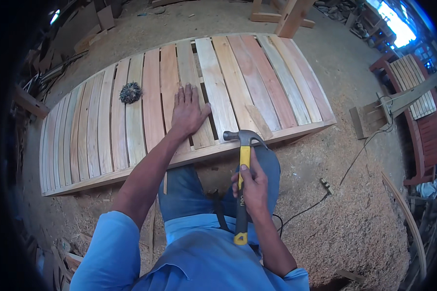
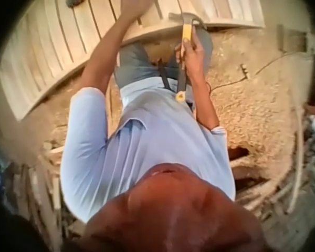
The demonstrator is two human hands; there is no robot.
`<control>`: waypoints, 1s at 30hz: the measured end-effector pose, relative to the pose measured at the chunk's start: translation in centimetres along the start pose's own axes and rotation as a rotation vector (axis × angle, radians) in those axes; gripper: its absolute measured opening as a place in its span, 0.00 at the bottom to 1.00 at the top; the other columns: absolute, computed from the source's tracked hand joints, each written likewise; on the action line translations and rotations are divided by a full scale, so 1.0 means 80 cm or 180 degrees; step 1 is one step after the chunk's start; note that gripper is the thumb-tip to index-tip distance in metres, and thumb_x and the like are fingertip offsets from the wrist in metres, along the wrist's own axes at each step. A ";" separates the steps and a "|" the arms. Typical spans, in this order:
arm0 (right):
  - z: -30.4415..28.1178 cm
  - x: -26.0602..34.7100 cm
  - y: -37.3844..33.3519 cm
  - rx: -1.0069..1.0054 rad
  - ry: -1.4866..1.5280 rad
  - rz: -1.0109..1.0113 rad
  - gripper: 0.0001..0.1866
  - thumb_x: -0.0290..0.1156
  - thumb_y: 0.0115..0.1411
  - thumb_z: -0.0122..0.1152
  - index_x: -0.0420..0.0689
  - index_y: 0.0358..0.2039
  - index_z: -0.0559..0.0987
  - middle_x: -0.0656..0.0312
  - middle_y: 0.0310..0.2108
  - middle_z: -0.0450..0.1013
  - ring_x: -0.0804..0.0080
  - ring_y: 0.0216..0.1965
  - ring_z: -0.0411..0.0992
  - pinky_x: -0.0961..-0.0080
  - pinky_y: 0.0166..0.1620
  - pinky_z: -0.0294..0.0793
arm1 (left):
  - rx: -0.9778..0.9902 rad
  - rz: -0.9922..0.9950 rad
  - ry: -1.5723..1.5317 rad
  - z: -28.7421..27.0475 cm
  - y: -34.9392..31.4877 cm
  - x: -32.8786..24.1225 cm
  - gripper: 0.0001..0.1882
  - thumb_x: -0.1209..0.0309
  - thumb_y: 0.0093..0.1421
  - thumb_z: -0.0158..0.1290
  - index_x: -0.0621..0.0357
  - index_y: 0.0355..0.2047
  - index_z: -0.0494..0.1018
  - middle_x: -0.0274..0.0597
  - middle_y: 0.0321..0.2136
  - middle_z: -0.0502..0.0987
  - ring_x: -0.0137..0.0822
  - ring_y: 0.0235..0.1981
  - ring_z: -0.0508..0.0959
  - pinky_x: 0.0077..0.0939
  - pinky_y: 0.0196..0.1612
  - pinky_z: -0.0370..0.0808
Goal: Assembling a wooden furniture frame by hammering nails into slats.
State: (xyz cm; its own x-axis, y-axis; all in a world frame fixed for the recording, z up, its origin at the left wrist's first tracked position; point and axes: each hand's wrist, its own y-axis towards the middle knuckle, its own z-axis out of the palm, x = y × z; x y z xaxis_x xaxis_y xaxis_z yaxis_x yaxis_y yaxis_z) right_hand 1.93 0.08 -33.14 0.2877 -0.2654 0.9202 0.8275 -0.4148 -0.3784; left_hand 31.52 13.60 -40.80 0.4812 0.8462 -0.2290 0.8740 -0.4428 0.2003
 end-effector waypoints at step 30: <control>0.012 -0.022 0.013 0.0334 0.0313 0.0367 0.35 0.32 0.84 0.53 0.60 0.87 0.57 0.60 0.30 0.77 0.76 0.22 0.73 0.76 0.25 0.77 | 0.0117 -0.0027 0.0181 -0.005 0.001 -0.005 0.51 0.39 0.78 0.43 0.73 0.83 0.51 0.69 0.84 0.49 0.69 0.86 0.45 0.59 0.87 0.40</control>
State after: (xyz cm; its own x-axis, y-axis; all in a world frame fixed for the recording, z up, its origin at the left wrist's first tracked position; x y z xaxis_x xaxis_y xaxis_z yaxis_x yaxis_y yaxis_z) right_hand 2.71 0.94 -35.09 0.3394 -0.3921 0.8551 0.8389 -0.2851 -0.4637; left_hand 31.39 13.35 -40.27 0.4700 0.8649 -0.1759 0.8804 -0.4452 0.1632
